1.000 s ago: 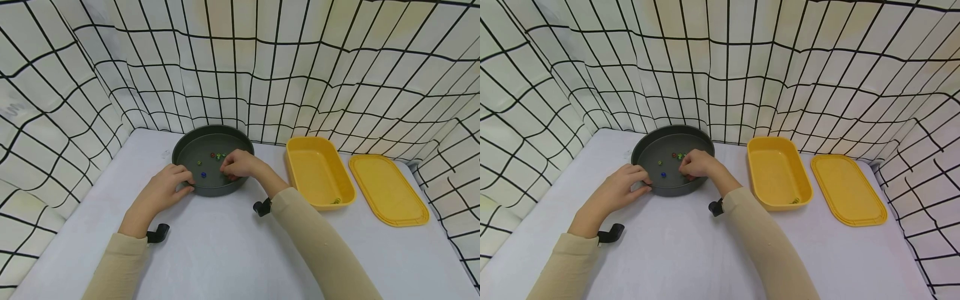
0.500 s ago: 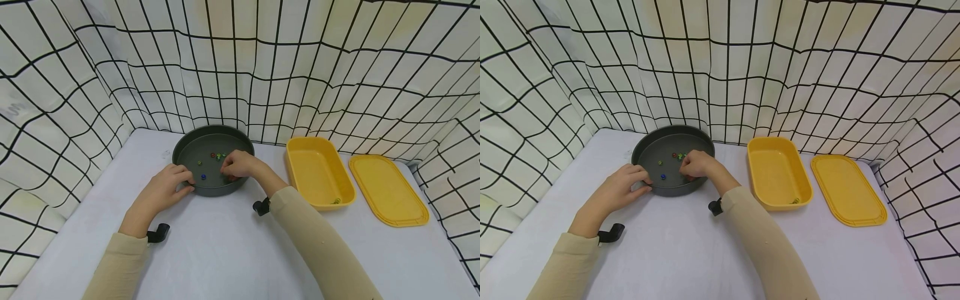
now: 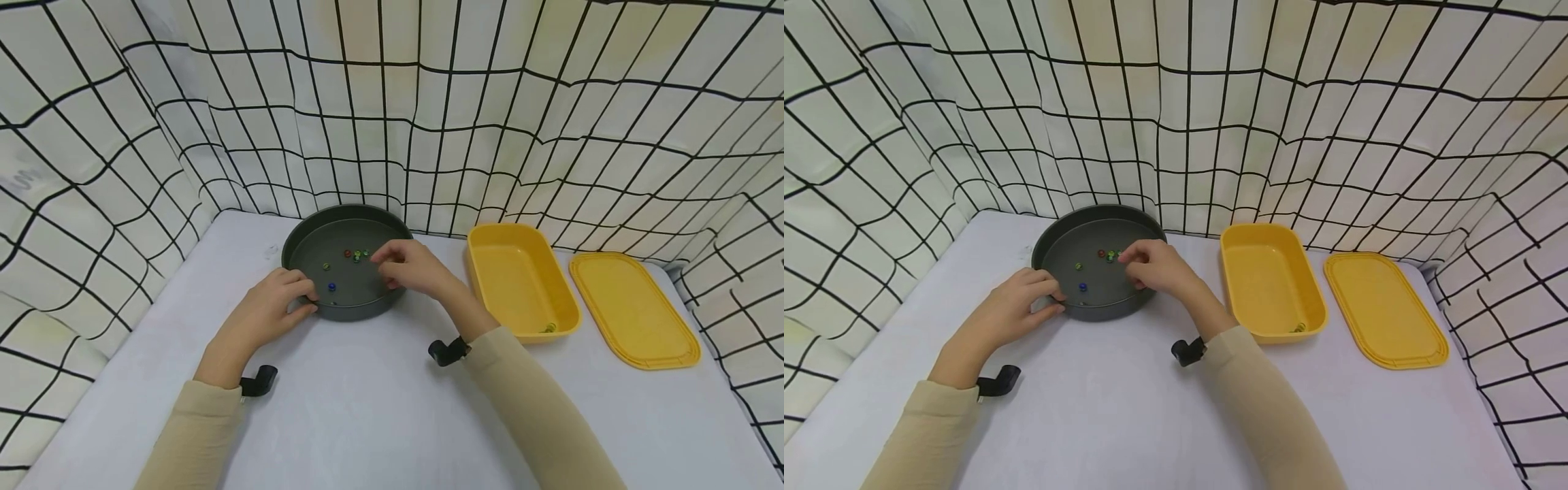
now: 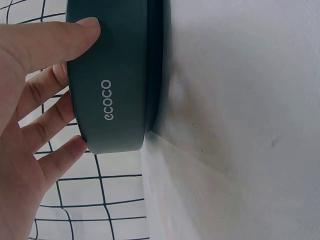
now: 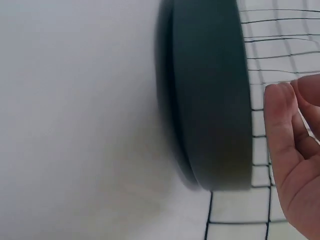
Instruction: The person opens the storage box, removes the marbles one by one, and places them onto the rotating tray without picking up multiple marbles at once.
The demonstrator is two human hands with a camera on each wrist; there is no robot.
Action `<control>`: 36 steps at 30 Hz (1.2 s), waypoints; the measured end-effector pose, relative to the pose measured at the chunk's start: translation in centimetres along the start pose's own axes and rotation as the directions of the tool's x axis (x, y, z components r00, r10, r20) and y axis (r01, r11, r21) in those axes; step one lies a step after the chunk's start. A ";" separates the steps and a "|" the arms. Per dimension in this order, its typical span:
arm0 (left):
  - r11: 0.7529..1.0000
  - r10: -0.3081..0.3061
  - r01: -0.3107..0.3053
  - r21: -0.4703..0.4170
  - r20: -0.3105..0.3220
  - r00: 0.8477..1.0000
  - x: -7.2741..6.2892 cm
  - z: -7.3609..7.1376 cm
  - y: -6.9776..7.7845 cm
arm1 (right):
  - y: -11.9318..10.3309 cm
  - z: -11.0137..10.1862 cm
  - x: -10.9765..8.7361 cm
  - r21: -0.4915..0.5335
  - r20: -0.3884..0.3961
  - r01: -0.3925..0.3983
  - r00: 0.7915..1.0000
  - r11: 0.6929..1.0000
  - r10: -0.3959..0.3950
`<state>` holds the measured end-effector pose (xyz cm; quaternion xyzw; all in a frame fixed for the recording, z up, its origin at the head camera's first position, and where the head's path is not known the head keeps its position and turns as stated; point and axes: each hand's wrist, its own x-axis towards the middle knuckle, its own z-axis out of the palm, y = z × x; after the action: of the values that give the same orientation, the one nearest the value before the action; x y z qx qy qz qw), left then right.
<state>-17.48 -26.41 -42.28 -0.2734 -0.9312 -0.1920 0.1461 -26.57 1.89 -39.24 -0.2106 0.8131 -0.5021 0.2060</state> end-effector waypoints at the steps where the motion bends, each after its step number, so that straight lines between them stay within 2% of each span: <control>1: 1.000 0.003 -0.003 0.000 -0.005 1.000 0.0 0.0 0.0 | 0.1 -0.3 -0.7 0.020 -0.029 0.010 1.000 1.000 -0.010; 4: 1.000 0.006 -0.006 0.000 -0.014 1.000 0.1 0.1 0.1 | 0.4 -1.4 -2.9 0.050 -0.096 0.039 0.995 0.998 -0.034; 7: 1.000 0.000 0.000 0.001 -0.011 1.000 0.1 0.0 0.1 | 0.9 -2.8 -5.2 0.068 -0.131 0.048 0.991 0.997 -0.039; 12: 1.000 -0.021 0.021 0.004 0.005 1.000 0.0 -0.1 0.2 | 2.9 -6.3 -8.5 0.073 -0.207 0.036 0.978 0.997 -0.020; 16: 1.000 -0.020 0.020 0.007 0.008 1.000 0.0 -0.2 0.2 | 4.7 -8.9 -10.2 0.117 -0.267 0.029 0.964 0.993 0.003; 24: 1.000 -0.023 0.023 0.008 0.010 1.000 0.0 0.2 0.2 | 6.4 -11.7 -12.2 0.157 -0.318 -0.005 0.947 0.988 0.055; 29: 1.000 -0.017 0.017 0.006 0.009 1.000 0.0 0.3 0.2 | 7.1 -12.0 -13.1 0.196 -0.380 -0.029 0.919 0.980 0.103; 33: 1.000 -0.013 0.013 0.006 -0.008 1.000 0.0 0.2 0.3 | 7.8 -11.9 -13.4 0.210 -0.375 -0.050 0.918 0.976 0.127; 36: 1.000 -0.007 0.007 0.004 -0.015 1.000 0.1 0.1 0.4 | 8.0 -11.9 -13.6 0.176 -0.379 -0.083 0.914 0.981 0.145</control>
<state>-17.36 -26.05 -42.22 -0.2681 -0.9314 -0.1926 0.1530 -22.96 21.33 -39.92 -0.0418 0.8068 -0.5832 0.0850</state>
